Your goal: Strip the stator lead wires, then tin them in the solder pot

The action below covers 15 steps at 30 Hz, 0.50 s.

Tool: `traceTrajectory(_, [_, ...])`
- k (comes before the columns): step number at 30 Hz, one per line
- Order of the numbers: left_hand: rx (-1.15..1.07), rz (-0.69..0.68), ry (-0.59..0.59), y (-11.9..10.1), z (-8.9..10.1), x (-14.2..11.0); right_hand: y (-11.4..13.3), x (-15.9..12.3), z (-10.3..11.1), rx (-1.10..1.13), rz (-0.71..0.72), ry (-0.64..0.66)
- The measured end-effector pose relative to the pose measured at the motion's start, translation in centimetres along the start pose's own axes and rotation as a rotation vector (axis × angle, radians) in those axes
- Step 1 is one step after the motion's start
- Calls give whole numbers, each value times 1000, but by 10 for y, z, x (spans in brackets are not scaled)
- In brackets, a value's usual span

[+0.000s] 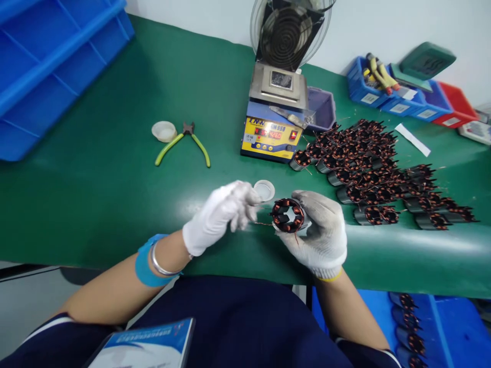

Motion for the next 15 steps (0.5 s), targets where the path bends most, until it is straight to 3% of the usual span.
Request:
traceTrajectory(2, [74, 55, 52, 8, -10, -2, 0, 0, -6, 2, -19, 45])
traceTrajectory(4, [80, 29, 24, 3, -8, -3, 1, 0, -7, 5, -19, 55])
traceTrajectory(9, [-192, -183, -298, -21, 42, 6, -7, 6, -1, -81, 5, 10])
traceTrajectory(11, [-280, -165, -382, -11, 55, 16, -18, 10, -9, -169, -26, 83])
traceTrajectory(15, [-235, -79, -367, 16, 54, 33, -35, 21, -31, -370, -86, 259])
Point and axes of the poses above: each hand's wrist, its own x-axis towards the middle knuckle, its own z-axis out of the back of the hand, y = z × x, the point moved 10 cm from there along x, towards the middle knuckle, and after that the axes turned 3 degrees about -z, right-handed, at the moved point
